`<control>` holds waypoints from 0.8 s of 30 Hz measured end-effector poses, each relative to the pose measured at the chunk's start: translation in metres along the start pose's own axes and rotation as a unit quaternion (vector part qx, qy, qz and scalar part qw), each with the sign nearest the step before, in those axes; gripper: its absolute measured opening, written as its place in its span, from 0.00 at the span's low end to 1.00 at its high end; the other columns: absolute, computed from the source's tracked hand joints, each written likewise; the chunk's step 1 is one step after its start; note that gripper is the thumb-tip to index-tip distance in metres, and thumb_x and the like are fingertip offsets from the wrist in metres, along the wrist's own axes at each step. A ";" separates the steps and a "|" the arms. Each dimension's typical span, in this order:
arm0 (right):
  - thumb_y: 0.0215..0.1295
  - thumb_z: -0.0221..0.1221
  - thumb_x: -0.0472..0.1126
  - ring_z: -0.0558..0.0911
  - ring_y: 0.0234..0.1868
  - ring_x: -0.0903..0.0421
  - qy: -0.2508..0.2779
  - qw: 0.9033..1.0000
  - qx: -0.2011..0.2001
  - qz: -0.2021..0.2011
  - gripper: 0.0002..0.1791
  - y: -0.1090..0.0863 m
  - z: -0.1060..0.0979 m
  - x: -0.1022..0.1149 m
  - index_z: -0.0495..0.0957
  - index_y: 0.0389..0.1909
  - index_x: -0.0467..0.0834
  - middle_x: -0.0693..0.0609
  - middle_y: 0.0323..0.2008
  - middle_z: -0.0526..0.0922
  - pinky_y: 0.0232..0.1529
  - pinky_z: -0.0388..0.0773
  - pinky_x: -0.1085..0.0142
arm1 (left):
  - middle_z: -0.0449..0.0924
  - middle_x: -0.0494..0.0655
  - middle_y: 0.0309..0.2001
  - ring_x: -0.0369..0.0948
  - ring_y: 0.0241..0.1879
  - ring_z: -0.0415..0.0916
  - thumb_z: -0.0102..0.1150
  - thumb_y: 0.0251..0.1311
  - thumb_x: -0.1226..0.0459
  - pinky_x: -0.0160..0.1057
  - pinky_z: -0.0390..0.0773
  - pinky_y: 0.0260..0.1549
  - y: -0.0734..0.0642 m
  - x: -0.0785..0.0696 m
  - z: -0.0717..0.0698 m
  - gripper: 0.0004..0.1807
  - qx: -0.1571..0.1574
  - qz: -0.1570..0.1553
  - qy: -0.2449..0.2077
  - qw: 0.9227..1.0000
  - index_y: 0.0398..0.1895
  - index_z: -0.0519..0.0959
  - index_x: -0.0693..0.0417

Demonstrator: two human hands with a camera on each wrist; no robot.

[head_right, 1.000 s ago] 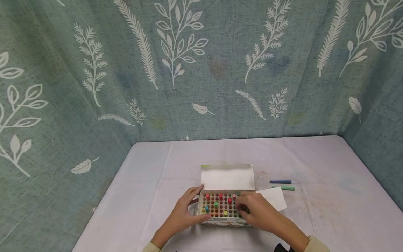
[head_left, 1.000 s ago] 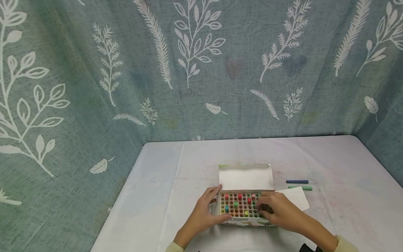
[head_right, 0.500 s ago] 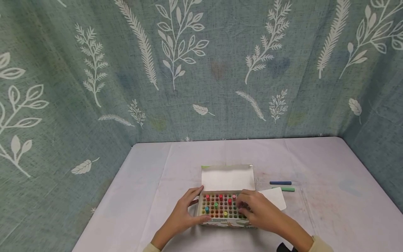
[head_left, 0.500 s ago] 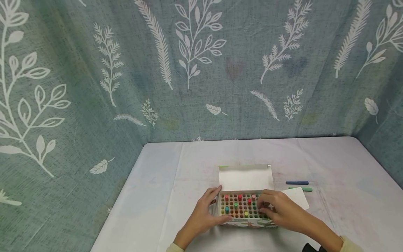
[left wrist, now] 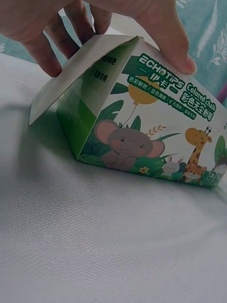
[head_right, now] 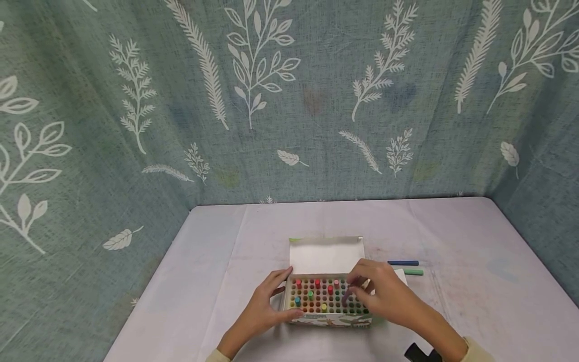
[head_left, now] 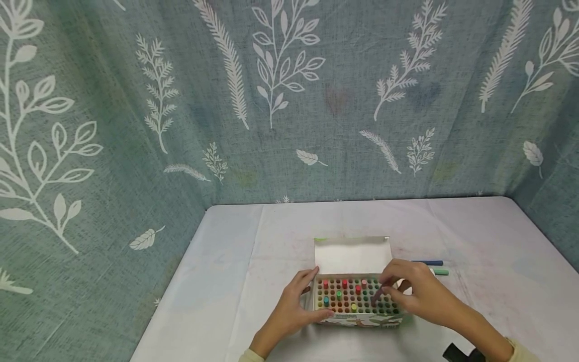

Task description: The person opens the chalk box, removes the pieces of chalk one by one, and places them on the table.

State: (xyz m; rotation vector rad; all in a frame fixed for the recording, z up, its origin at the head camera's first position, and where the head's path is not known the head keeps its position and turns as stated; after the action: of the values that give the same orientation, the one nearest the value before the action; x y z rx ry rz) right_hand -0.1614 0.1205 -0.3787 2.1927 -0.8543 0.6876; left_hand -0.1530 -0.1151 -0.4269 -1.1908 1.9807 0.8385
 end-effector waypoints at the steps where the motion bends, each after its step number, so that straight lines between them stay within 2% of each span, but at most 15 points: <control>1: 0.51 0.60 0.30 0.78 0.29 0.64 0.000 1.000 -0.005 0.000 0.12 0.000 -0.003 0.000 0.76 0.30 0.52 0.59 0.30 0.75 0.23 0.78 0.75 | 0.63 0.53 0.56 0.50 0.55 0.63 0.69 0.40 0.56 0.45 0.72 0.50 0.000 0.000 0.000 0.46 0.000 -0.001 -0.001 1.000 0.63 0.58 0.60; 3: 0.51 0.61 0.30 0.78 0.30 0.64 -0.001 1.000 -0.016 -0.006 0.12 -0.001 -0.008 0.001 0.76 0.30 0.51 0.59 0.30 0.75 0.24 0.79 0.75 | 0.63 0.52 0.56 0.49 0.55 0.63 0.69 0.39 0.56 0.45 0.71 0.50 0.001 0.003 0.001 0.46 0.000 -0.006 -0.004 1.000 0.63 0.58 0.59; 6: 0.50 0.61 0.29 0.79 0.29 0.62 -0.001 0.999 -0.037 -0.023 0.12 -0.001 -0.016 0.003 0.77 0.31 0.49 0.58 0.31 0.75 0.23 0.79 0.74 | 0.62 0.46 0.56 0.44 0.56 0.63 0.69 0.39 0.52 0.43 0.72 0.50 0.002 0.017 0.006 0.47 -0.005 -0.006 0.004 1.000 0.64 0.57 0.52; 8: 0.48 0.62 0.28 0.79 0.29 0.61 -0.004 0.998 -0.050 -0.035 0.13 -0.002 -0.022 0.004 0.77 0.31 0.49 0.57 0.31 0.76 0.23 0.79 0.74 | 0.62 0.46 0.57 0.44 0.56 0.63 0.69 0.39 0.52 0.43 0.72 0.50 0.002 0.019 0.006 0.47 -0.005 -0.007 0.002 1.000 0.64 0.57 0.52; 10: 0.47 0.62 0.27 0.80 0.29 0.61 -0.008 0.997 -0.061 -0.042 0.15 -0.003 -0.028 0.004 0.77 0.32 0.49 0.57 0.32 0.76 0.23 0.79 0.74 | 0.61 0.42 0.57 0.42 0.56 0.62 0.68 0.39 0.49 0.41 0.72 0.50 0.002 0.027 0.009 0.48 -0.007 -0.003 0.011 1.000 0.65 0.56 0.48; 13: 0.46 0.63 0.26 0.79 0.30 0.62 -0.016 0.996 -0.073 -0.047 0.17 -0.005 -0.035 0.004 0.77 0.34 0.50 0.56 0.32 0.77 0.23 0.78 0.74 | 0.61 0.42 0.57 0.42 0.56 0.62 0.68 0.38 0.50 0.41 0.72 0.50 0.002 0.028 0.010 0.48 -0.003 -0.010 0.009 1.000 0.65 0.56 0.47; 15: 0.45 0.63 0.26 0.79 0.30 0.62 -0.022 0.996 -0.079 -0.047 0.18 -0.006 -0.040 0.004 0.77 0.34 0.50 0.56 0.32 0.77 0.23 0.78 0.75 | 0.60 0.38 0.57 0.39 0.56 0.61 0.68 0.37 0.48 0.38 0.72 0.50 0.003 0.037 0.013 0.48 -0.005 -0.010 0.017 1.000 0.65 0.56 0.43; 19: 0.42 0.64 0.24 0.79 0.29 0.62 -0.039 0.994 -0.096 -0.047 0.19 -0.006 -0.047 0.008 0.77 0.32 0.48 0.56 0.30 0.77 0.22 0.77 0.76 | 0.60 0.37 0.57 0.38 0.56 0.61 0.69 0.37 0.48 0.38 0.72 0.50 0.003 0.038 0.012 0.49 -0.007 -0.010 0.017 1.000 0.65 0.56 0.43; 24: 0.38 0.64 0.21 0.79 0.27 0.61 -0.048 0.992 -0.114 -0.036 0.18 -0.004 -0.058 0.024 0.78 0.29 0.44 0.54 0.28 0.77 0.21 0.78 0.75 | 0.60 0.37 0.57 0.38 0.56 0.61 0.69 0.37 0.49 0.37 0.72 0.50 0.003 0.037 0.012 0.49 -0.007 -0.011 0.016 1.000 0.65 0.56 0.43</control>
State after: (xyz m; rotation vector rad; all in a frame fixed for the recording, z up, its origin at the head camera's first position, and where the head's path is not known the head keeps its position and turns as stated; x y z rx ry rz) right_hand -0.1559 0.1568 -0.3272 2.0522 -0.8539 0.4299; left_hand -0.1667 -0.1224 -0.4631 -1.2398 1.9872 0.8286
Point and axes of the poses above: each hand's wrist, its own y-axis towards the middle knuckle, its own z-axis out of the palm, x = y × z, the point moved 5 cm from there along y, towards the middle knuckle
